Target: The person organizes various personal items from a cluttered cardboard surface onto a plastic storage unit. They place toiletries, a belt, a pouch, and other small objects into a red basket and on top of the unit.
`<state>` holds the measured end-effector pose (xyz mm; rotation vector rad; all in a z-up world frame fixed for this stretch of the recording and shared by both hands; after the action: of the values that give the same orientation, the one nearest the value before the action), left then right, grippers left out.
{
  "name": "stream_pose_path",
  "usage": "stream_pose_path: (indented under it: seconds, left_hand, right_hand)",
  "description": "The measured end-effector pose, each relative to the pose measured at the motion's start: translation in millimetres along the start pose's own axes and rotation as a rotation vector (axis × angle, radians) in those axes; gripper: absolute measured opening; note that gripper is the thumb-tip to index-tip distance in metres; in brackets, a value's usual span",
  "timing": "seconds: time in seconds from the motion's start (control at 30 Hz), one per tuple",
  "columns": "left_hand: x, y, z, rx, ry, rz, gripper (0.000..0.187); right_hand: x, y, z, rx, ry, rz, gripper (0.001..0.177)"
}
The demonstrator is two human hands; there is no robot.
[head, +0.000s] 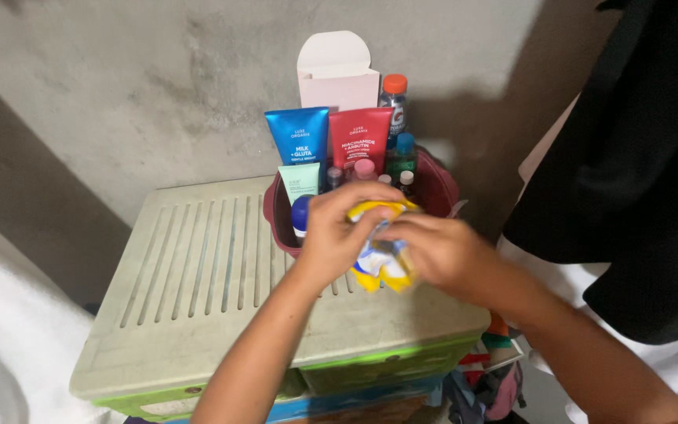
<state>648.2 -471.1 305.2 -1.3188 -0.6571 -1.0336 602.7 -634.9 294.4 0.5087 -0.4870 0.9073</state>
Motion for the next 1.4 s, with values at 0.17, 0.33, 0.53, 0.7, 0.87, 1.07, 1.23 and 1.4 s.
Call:
stream_pose_path:
  seconds: [0.17,0.33,0.53,0.7,0.87,1.07,1.23,1.4]
  left_hand:
    - [8.7,-14.2,-4.7,0.008,0.012,0.097,0.01]
    - [9.7,-65.2,19.8,0.579,0.043,-0.202,0.05]
    - [-43.2,-26.3,41.1,0.159,-0.137,0.259,0.058]
    - [-90.1,-1.8,52.9,0.293,-0.311,0.197,0.039]
    - [-120.7,14.5,70.2,0.236,-0.528,0.368,0.03]
    - [-140.1,24.6,98.2,0.16,-0.74,0.352,0.023]
    - [-179.5,22.1,161.5,0.182,-1.029,0.528,0.025]
    - [-215.9,-31.3,216.6,0.181,-1.196,0.259,0.033]
  right_hand:
    - [26.7,-36.3,-58.6,-0.445,0.227,-0.213,0.018]
    - [39.5,-44.3,-59.7,-0.068,0.094,-0.085,0.039]
    - [29.2,-57.7,-82.0,0.26,-0.037,-0.197,0.041]
    - [34.5,-42.0,-101.9,0.376,0.155,-0.219,0.037]
    - [25.4,-2.9,-110.8,-0.247,0.058,-0.377,0.044]
    - [14.4,1.3,-73.2,0.357,-0.282,0.002,0.026]
    - [2.7,-75.1,10.3,0.267,-0.322,-0.429,0.02]
    - [25.4,-119.1,-7.3,-0.456,0.143,-0.364,0.027]
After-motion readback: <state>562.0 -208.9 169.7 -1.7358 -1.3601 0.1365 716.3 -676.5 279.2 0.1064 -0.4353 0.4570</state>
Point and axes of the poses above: each hand's wrist, its own x-axis towards the middle knuckle, its own z-axis out of the back of the hand, y = z × x, the point moved 6 cm from there along x, towards the middle knuckle, and after that the axes turned 2 degrees about y, right-handed, at the moved point
